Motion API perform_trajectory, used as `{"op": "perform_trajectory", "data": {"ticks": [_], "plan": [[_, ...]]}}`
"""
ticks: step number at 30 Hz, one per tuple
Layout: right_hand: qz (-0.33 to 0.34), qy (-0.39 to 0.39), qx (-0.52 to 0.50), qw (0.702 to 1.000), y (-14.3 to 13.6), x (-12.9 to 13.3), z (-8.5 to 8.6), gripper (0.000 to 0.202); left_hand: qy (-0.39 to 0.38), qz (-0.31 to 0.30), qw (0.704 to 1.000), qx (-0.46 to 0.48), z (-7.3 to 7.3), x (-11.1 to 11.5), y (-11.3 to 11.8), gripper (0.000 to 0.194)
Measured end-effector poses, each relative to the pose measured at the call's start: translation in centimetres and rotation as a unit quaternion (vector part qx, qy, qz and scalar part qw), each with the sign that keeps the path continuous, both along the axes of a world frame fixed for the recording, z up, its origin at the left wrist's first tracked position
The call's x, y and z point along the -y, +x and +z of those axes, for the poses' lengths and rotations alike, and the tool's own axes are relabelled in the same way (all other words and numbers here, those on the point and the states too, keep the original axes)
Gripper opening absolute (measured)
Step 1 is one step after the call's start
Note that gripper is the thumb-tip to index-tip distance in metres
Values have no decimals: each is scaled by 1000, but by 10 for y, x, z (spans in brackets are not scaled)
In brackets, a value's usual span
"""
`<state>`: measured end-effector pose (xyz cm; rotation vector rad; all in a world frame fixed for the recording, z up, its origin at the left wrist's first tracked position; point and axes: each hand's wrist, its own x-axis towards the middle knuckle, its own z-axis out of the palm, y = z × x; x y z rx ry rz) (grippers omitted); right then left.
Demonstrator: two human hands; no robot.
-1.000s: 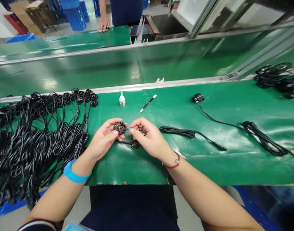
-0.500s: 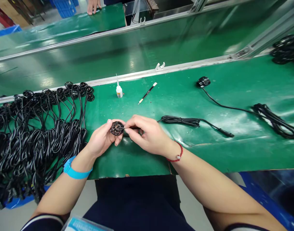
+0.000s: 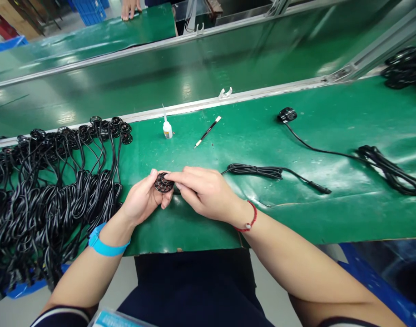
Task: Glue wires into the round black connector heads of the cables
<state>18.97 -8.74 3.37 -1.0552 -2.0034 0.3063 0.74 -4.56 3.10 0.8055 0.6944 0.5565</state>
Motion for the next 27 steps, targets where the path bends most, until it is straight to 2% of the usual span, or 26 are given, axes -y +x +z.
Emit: {"op": "perform_trajectory", "data": {"ticks": [5,10,16,18,22,27], "plan": [[-10,-29,-1,1000,-4,3,3,24,44,28,999,-11,-4,2,0,38],[-73,-30,76,994,-13,9,2,25,80,55,995,-22,0,3,3,33],[-58,-17,-32,998,-12,6,-4,23,87,53,995,11,4,2,3,32],[-55,-12,-40,998,-10,4,-4,22,88,50,995,12,5,2,3,33],[-47,-18,-18,999,-8,5,-1,20,92,54,994,-11,5,3,2,35],[-77,-43,55,995,-12,9,1,21,127,66,987,-78,0,5,1,30]]}}
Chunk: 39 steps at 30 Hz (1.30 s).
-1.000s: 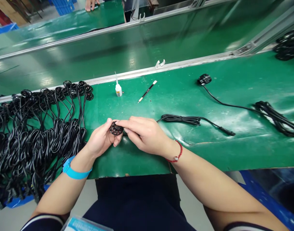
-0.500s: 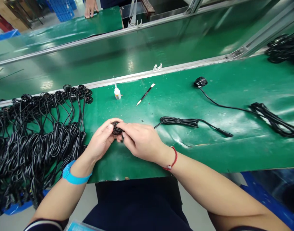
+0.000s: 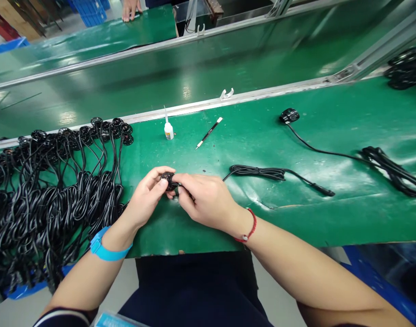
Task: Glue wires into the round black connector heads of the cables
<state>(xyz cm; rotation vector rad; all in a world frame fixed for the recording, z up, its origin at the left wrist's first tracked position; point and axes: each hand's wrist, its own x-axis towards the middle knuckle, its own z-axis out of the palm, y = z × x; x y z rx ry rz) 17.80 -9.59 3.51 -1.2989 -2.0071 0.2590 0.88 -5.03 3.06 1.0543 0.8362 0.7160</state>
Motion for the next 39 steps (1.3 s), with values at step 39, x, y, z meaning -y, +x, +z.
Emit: {"op": "perform_trajectory", "data": {"ticks": [39], "plan": [[62,-110,-210,970,-1,-1,1,15,-24,-2,999,23,7,0,-1,33]]}}
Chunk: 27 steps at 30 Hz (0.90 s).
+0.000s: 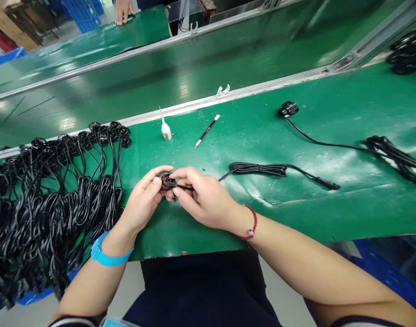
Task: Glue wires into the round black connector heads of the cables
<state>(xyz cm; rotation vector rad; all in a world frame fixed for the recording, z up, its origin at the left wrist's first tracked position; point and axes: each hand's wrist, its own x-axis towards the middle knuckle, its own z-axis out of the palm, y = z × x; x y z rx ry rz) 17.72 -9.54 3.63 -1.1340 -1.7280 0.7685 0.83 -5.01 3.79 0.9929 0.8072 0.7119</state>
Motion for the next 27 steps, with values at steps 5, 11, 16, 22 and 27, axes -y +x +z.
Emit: {"op": "perform_trajectory", "data": {"ticks": [5,11,16,22,27], "plan": [[5,-84,-98,992,3,-3,5,9,-5,-3,1000,-4,2,0,-1,36],[9,-143,-124,982,7,-5,9,11,-4,-16,1000,-15,2,0,-2,37],[14,-146,-128,981,7,-5,9,11,0,-36,999,-29,1,0,-3,36],[34,-188,-154,969,10,-6,9,13,-8,-47,998,-46,3,1,-3,38],[25,-224,-157,961,11,-6,12,12,-10,-50,997,-56,4,1,-2,40]]}}
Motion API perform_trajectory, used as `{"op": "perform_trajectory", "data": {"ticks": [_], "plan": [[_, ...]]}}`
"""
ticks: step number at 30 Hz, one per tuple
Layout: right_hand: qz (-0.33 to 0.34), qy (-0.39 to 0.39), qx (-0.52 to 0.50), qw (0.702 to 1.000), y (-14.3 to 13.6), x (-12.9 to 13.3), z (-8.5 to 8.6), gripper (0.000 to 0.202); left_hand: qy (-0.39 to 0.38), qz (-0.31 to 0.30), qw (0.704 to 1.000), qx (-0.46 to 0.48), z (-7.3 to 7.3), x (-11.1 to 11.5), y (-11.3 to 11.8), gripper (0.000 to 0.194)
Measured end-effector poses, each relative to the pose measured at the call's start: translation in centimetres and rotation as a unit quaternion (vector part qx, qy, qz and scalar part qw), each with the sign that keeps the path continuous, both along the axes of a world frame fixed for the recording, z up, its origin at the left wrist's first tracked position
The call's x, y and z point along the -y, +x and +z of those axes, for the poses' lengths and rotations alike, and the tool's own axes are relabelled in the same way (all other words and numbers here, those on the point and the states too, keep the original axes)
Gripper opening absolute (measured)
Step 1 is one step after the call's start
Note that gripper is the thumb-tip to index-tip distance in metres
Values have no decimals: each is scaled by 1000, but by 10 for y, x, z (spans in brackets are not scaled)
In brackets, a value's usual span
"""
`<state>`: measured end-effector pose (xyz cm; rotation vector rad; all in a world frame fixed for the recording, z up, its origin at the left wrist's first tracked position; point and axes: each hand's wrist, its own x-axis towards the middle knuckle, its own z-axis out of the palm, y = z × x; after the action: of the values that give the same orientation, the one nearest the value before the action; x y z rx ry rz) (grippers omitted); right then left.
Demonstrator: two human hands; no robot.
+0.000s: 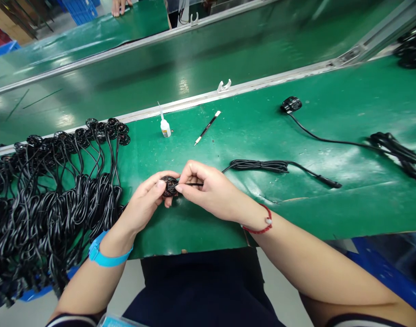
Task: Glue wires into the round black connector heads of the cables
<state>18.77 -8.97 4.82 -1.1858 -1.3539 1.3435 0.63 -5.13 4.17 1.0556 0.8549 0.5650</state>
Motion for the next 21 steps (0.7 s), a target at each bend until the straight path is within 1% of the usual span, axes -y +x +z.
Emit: {"op": "perform_trajectory", "data": {"ticks": [5,8,12,15,18,21], "plan": [[-11,-26,24,999,0,1,0,11,5,-17,1000,-3,-3,1,-2,42],[-2,-9,44,999,0,1,0,10,1,-20,1000,1,-5,2,-2,42],[-12,49,82,995,0,2,-1,10,-24,-8,999,24,-7,2,0,40],[-13,114,102,988,-2,3,-1,13,-39,-1,998,46,-7,1,1,38],[-29,192,134,972,-2,4,-3,15,-48,-2,997,58,-6,1,1,36],[-40,231,182,955,-1,6,-3,16,-54,0,997,60,-5,2,0,37]]}}
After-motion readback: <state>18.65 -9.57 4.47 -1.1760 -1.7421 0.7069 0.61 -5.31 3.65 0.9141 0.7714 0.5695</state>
